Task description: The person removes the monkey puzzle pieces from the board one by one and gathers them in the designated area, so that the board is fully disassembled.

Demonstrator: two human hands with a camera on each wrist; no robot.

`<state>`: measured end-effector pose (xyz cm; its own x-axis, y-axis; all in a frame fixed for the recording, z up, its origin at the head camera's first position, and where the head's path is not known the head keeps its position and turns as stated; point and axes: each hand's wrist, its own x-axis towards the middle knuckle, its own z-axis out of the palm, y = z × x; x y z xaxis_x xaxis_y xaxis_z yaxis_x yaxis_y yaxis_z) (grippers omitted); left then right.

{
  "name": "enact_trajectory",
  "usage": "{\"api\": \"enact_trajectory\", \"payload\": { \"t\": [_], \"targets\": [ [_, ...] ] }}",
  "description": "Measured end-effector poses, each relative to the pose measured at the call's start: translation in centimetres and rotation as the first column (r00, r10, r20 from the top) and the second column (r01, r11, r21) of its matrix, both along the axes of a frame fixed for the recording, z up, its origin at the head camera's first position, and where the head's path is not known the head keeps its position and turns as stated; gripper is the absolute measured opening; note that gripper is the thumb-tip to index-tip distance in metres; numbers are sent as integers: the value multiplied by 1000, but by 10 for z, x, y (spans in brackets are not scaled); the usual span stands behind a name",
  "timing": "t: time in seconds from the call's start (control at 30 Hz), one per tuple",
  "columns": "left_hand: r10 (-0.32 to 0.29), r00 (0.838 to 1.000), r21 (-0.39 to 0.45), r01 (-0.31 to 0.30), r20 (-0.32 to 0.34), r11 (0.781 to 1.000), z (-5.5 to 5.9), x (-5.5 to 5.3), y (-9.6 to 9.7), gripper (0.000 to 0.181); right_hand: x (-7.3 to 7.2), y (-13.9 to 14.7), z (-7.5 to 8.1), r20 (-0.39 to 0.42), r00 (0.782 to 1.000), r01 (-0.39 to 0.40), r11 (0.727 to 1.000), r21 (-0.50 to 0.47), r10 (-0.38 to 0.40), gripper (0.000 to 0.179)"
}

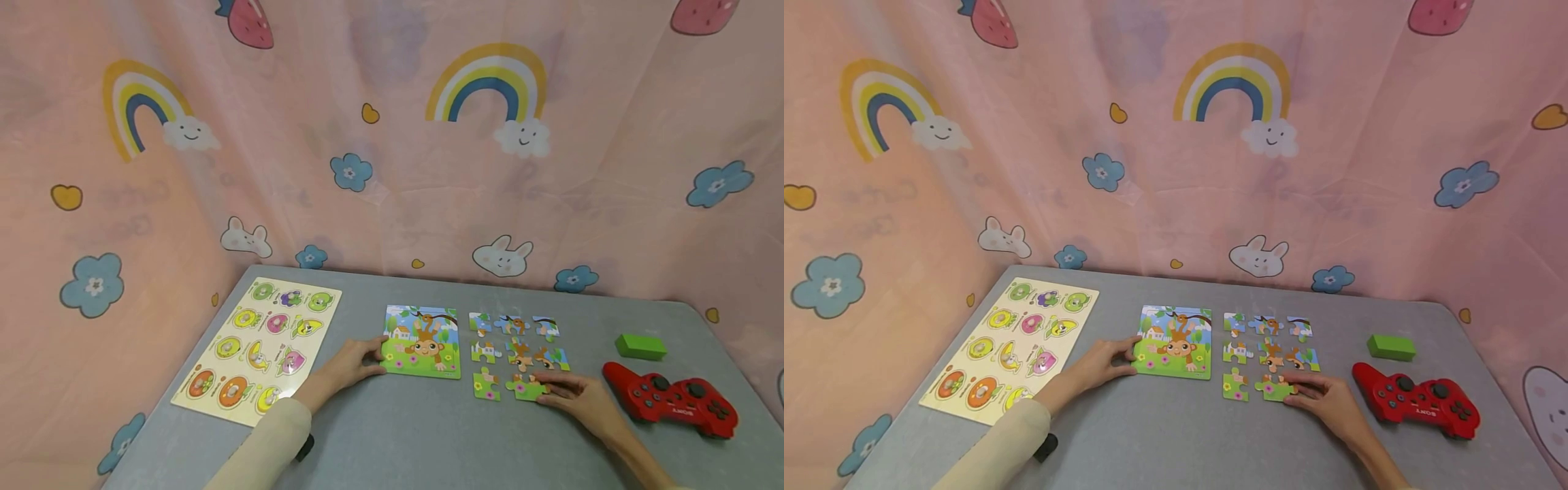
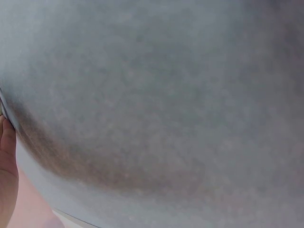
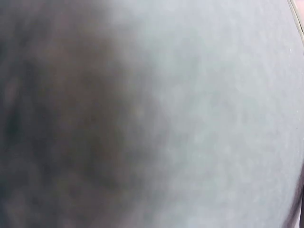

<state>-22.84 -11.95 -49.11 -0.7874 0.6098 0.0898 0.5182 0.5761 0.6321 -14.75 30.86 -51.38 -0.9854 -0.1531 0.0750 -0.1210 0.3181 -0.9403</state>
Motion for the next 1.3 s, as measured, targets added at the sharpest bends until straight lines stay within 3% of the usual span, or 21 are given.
{"api": "enact_trajectory", "payload": {
  "t": [0.57,0.63,0.87,1.07,1.3],
  "targets": [
    [-4,1000,10,4,-7,1000,1,0,-1,13,-1,-2,2,-65,998,-1,989,145,11,40],
    [0,1000,5,0,-8,1000,1,0,-1,13,-1,-1,1,-73,997,-8,991,134,18,41],
    [0,1000,2,0,-11,1000,0,0,0,13,1,0,2,-25,1000,-13,998,-55,11,44],
    [-7,1000,6,7,-14,1000,-1,-1,0,13,2,-9,12,76,995,66,997,-33,-63,48],
    [-3,1000,5,3,-3,1000,0,-1,0,12,-6,-34,22,157,986,63,993,-102,-47,52]
  ]
}}
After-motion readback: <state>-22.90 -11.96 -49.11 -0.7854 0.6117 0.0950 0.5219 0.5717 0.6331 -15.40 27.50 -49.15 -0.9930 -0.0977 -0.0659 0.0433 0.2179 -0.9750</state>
